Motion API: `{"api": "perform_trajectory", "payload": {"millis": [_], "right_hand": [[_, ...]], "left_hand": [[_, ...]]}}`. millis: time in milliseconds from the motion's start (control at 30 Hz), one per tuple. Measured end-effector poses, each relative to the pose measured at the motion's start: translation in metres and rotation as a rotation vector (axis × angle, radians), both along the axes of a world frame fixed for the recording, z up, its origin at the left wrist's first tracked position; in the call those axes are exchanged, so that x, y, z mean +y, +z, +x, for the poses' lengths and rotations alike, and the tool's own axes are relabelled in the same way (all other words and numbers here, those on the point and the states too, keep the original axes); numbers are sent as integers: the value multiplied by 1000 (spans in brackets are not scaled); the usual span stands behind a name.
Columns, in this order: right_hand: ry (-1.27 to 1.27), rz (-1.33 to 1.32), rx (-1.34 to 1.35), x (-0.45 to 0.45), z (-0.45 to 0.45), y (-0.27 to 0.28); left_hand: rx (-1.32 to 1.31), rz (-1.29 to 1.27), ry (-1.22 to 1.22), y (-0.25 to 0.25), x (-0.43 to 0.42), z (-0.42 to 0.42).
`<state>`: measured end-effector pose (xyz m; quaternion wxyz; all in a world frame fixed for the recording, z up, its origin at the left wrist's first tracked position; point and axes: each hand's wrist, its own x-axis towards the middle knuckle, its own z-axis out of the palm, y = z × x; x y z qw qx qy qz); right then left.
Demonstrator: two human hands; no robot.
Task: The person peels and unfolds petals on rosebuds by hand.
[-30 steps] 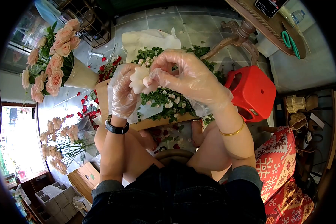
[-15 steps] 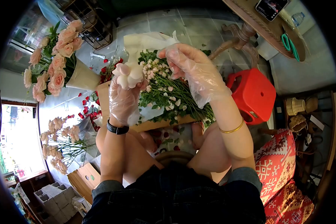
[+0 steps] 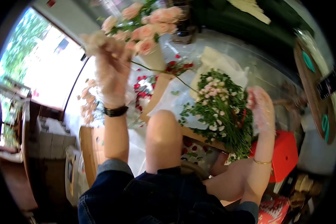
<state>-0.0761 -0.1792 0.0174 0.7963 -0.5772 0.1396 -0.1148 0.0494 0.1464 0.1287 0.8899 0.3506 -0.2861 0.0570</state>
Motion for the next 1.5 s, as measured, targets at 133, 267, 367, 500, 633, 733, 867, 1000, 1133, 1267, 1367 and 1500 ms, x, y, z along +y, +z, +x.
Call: {"api": "perform_trajectory", "payload": {"millis": [133,267,367,500,633,733,867,1000,1133,1267,1367,1500], "right_hand": [[33,43,-42,-9,0,-4],[56,33,-47,-2,-2,4],[46,53,-16,-3,-3,4],[66,46,-5,-3,-2,2],[61,32,-2,-2,-2,1],[59,25,-9,-1,-2,2],[47,40,3,-7,-1,-1],[92,16,-28,-14,-2,-8],[72,-8,9,-11,-3,-8],[71,-99,74,-20,-1,-22],[74,-115,121,-28,1,-31],[54,-217,275,-34,5,-43]], "left_hand": [[48,-138,75,47,108,-32],[117,7,320,70,184,-83],[98,27,488,68,224,-112],[103,57,771,69,245,-128],[70,105,807,63,271,-122],[133,105,1024,60,279,-102],[203,196,1153,43,261,-77],[308,430,1254,8,240,-49],[372,846,1098,-66,219,-13],[236,897,840,-197,231,31],[436,887,854,-245,216,30],[583,869,833,-297,230,31]]}}
